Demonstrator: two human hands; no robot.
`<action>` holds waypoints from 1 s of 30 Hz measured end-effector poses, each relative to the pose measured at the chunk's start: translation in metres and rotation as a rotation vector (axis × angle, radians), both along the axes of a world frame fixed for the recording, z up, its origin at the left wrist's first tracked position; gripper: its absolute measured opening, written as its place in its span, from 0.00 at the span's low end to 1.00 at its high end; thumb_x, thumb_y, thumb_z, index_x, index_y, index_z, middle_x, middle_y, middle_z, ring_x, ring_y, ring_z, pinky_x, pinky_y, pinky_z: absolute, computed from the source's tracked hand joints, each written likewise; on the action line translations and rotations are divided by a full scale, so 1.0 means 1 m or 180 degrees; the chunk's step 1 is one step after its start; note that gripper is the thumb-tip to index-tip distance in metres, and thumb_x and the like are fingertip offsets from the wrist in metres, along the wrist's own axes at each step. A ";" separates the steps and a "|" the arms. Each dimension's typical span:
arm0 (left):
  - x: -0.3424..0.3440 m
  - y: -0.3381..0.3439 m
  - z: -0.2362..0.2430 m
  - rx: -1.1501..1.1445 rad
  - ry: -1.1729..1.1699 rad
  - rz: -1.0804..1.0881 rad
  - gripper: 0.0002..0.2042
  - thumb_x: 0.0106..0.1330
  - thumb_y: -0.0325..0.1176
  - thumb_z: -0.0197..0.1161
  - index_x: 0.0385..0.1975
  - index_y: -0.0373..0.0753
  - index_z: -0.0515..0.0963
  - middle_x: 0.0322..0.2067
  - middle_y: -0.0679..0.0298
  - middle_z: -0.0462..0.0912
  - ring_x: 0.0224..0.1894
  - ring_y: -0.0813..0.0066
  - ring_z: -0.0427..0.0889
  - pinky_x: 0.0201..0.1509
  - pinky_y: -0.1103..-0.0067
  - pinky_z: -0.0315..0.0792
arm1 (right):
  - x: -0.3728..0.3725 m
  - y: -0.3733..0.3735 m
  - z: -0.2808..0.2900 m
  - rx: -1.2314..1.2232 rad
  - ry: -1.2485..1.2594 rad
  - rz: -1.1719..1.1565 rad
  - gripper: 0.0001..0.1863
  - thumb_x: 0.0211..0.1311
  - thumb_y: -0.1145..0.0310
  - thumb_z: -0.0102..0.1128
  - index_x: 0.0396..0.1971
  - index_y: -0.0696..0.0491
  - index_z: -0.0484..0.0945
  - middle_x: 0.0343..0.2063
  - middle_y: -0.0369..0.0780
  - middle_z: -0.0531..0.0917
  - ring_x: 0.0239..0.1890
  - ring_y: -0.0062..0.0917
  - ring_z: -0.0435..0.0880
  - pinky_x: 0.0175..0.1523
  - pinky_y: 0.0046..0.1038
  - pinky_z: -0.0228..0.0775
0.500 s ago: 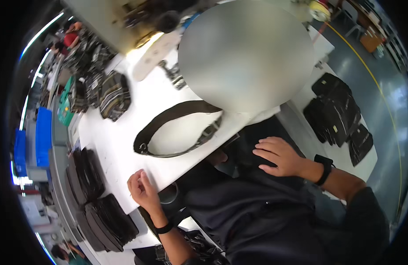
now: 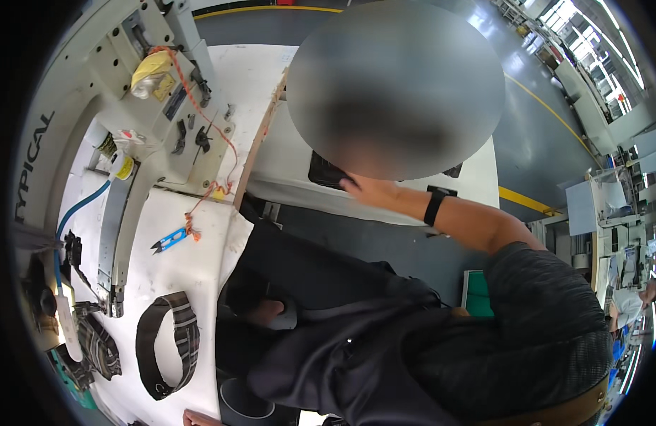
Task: Sewing and assembling components of leather bags using an industrial sewing machine.
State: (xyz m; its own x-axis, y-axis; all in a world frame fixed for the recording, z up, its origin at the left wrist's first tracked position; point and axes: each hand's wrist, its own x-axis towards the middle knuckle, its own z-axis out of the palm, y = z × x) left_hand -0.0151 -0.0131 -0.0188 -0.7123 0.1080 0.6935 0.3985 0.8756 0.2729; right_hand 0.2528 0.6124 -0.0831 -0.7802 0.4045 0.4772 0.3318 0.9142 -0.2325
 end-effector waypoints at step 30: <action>0.012 0.008 -0.006 0.0846 -0.0363 0.0041 0.06 0.69 0.27 0.62 0.38 0.31 0.82 0.39 0.57 0.80 0.31 0.72 0.77 0.29 0.78 0.69 | 0.046 0.103 0.098 0.0215 0.0234 -0.1238 0.15 0.73 0.71 0.48 0.53 0.58 0.78 0.45 0.53 0.84 0.48 0.48 0.84 0.52 0.40 0.77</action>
State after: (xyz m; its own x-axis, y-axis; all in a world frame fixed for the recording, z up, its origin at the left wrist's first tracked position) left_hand -0.0035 -0.0049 -0.0249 -0.7875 -0.0763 0.6116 0.3415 0.7721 0.5360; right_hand 0.2993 0.7154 0.0146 -0.5378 0.6287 0.5617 0.6408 0.7378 -0.2123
